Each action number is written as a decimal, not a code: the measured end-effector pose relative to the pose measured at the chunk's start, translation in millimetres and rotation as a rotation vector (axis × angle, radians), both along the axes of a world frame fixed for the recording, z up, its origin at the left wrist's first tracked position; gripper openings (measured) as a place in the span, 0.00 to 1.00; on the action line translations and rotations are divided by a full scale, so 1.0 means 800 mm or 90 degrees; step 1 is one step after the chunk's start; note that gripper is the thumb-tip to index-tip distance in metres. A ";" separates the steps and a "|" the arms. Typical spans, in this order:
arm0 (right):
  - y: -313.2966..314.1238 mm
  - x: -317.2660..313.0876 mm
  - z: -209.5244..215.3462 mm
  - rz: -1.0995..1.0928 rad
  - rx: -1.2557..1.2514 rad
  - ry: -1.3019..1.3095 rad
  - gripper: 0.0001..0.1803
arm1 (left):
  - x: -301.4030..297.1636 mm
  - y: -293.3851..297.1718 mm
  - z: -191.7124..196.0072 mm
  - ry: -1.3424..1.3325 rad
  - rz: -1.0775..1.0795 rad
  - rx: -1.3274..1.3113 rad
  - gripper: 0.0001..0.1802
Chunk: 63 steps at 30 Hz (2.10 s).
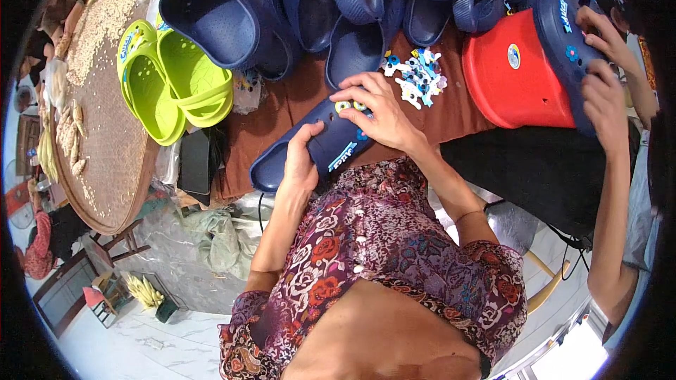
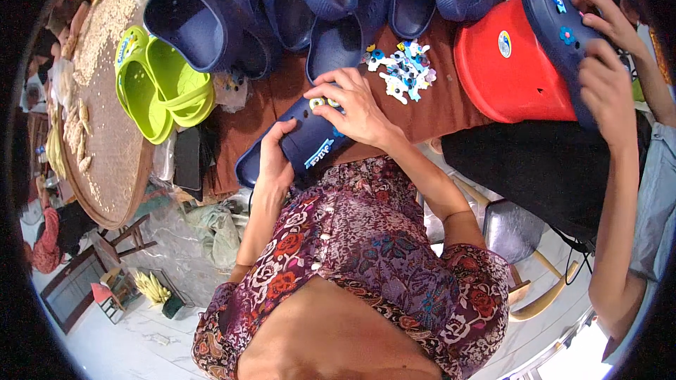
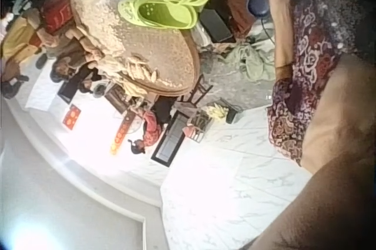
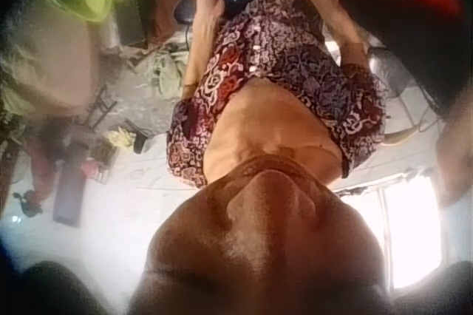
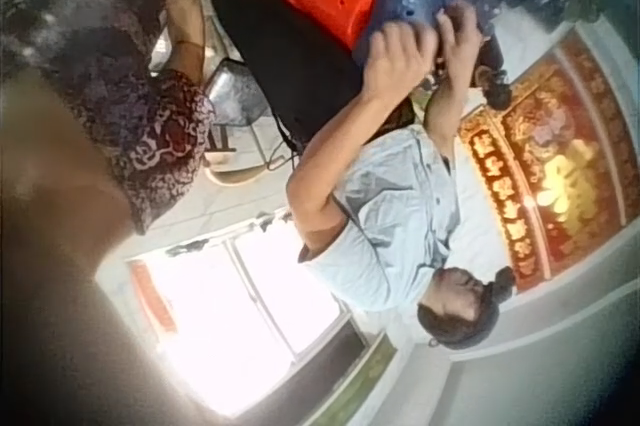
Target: Adding decorative charms and pins into the holes of foam clogs.
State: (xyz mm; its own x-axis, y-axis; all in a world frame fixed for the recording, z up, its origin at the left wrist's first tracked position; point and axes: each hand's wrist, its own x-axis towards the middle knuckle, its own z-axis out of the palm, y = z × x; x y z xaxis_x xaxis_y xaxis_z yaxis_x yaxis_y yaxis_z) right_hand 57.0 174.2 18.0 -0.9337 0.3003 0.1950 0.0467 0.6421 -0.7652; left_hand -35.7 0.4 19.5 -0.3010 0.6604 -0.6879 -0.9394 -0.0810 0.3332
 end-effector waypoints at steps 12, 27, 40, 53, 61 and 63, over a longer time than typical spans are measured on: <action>0.033 0.050 -0.012 -0.356 -0.078 0.058 0.07 | -0.017 0.015 -0.002 0.038 0.049 -0.054 0.19; 0.061 0.124 -0.068 -0.426 0.281 -0.180 0.15 | -0.025 0.011 0.003 -0.024 0.056 -0.002 0.19; 0.053 0.102 -0.002 -0.362 0.219 -0.176 0.10 | -0.026 0.003 -0.001 -0.039 0.076 0.058 0.22; -0.027 -0.020 0.038 -0.083 -0.054 -0.037 0.08 | -0.019 0.007 0.006 0.008 0.068 0.049 0.22; -0.040 -0.021 0.034 -0.086 -0.150 -0.043 0.08 | -0.009 0.009 -0.001 0.006 0.080 0.047 0.19; -0.045 -0.025 0.039 -0.107 -0.111 -0.069 0.08 | -0.005 0.011 -0.002 0.062 0.051 -0.003 0.20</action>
State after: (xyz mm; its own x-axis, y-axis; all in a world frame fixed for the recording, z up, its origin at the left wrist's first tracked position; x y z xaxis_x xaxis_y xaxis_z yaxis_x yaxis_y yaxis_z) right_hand 37.2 138.4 49.3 -0.8806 0.4731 0.0279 0.2295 0.4772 -0.8483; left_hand -39.8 8.9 17.9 -0.4185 0.6281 -0.6560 -0.8929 -0.1525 0.4236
